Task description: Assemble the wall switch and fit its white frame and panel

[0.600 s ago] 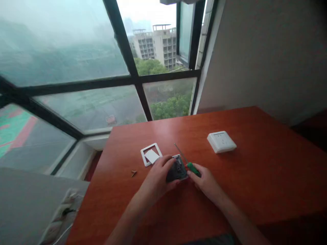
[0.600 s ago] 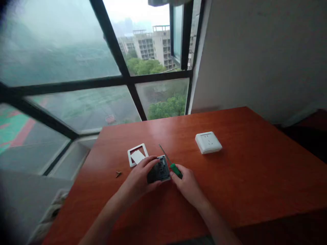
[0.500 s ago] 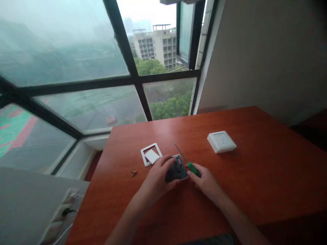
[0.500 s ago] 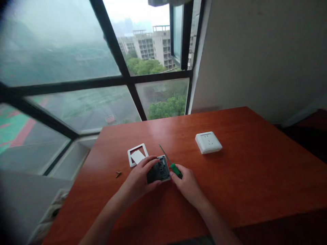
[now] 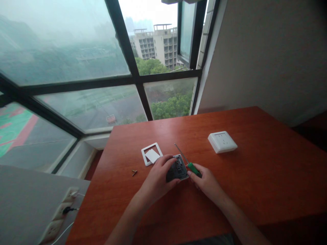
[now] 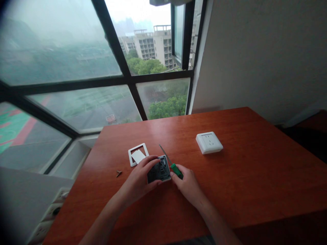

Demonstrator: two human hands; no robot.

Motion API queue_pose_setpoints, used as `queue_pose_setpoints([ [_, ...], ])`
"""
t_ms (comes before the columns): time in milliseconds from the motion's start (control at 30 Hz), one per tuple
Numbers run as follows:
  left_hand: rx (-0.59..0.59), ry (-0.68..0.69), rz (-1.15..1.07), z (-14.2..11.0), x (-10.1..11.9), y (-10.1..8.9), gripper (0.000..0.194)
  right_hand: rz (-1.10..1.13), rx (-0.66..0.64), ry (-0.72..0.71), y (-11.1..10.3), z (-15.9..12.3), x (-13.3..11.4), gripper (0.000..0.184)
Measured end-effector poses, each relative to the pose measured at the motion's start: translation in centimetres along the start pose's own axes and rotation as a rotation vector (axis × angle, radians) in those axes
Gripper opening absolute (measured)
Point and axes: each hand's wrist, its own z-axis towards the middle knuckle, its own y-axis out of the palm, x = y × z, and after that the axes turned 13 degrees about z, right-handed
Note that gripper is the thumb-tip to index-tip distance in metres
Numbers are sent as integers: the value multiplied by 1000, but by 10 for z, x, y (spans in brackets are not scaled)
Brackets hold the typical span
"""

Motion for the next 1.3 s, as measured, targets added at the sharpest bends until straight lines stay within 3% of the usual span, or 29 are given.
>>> queue_pose_setpoints([
  [967, 2, -5, -12, -4, 6, -2, 70, 37, -10, 5, -5, -5, -5, 35],
  [1067, 97, -62, 38, -16, -5, -13, 49, 92, -13, 47, -7, -6, -4, 40],
  [1167, 224, -223, 189, -37, -30, -30, 28, 129, -24, 85, -9, -6, -3, 43],
  [1300, 142, -376, 425, -67, -66, -50, 27, 123, -35, 87, -8, -7, -5, 41],
])
